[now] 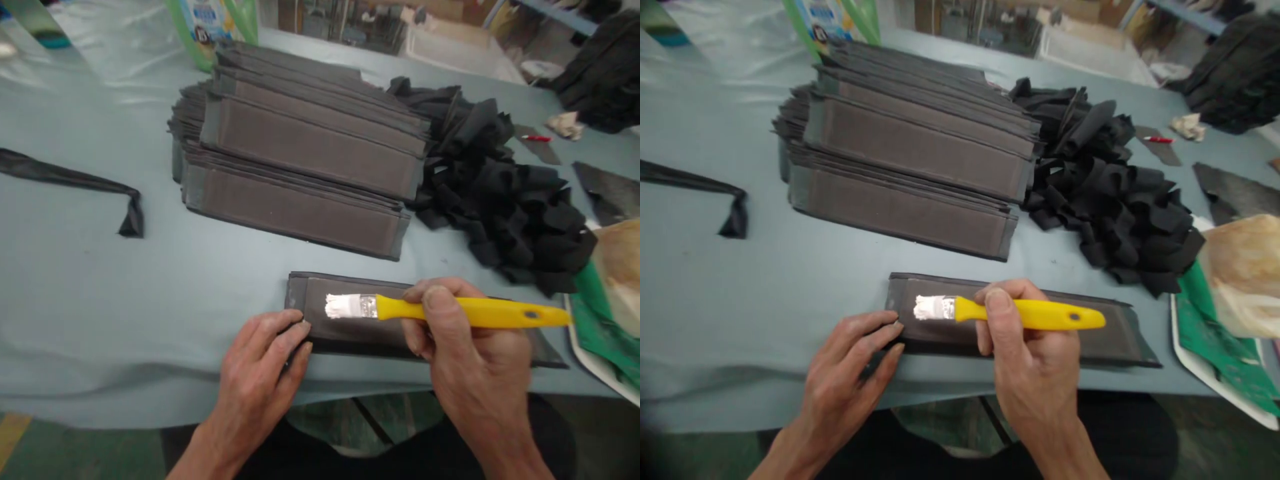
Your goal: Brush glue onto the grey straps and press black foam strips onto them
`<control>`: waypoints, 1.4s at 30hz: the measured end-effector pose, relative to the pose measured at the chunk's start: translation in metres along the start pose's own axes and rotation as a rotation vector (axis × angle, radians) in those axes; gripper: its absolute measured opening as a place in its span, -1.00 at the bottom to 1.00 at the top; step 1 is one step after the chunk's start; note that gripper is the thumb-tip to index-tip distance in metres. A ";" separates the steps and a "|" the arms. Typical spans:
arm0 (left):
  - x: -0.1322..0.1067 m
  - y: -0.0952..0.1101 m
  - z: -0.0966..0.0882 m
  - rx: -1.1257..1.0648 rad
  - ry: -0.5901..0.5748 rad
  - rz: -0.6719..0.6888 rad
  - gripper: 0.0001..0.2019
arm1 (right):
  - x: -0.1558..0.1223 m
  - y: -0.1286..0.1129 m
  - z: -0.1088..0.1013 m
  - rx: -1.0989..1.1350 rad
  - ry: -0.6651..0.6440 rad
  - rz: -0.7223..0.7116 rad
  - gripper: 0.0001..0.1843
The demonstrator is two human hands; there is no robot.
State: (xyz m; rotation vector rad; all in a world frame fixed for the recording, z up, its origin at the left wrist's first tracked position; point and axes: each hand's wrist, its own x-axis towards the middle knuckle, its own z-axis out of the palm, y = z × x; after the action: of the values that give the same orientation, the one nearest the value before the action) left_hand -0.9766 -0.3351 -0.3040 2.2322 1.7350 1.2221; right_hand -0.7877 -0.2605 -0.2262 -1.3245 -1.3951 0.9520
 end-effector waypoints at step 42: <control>-0.002 -0.011 0.010 0.198 0.013 0.069 -0.74 | 0.011 0.010 -0.038 -0.282 0.160 -0.106 -0.70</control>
State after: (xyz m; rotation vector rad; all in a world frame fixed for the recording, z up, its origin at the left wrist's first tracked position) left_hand -0.9799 -0.3284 -0.3171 2.4155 1.8748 1.1238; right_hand -0.7476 -0.2512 -0.2255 -1.4822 -1.4972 0.5800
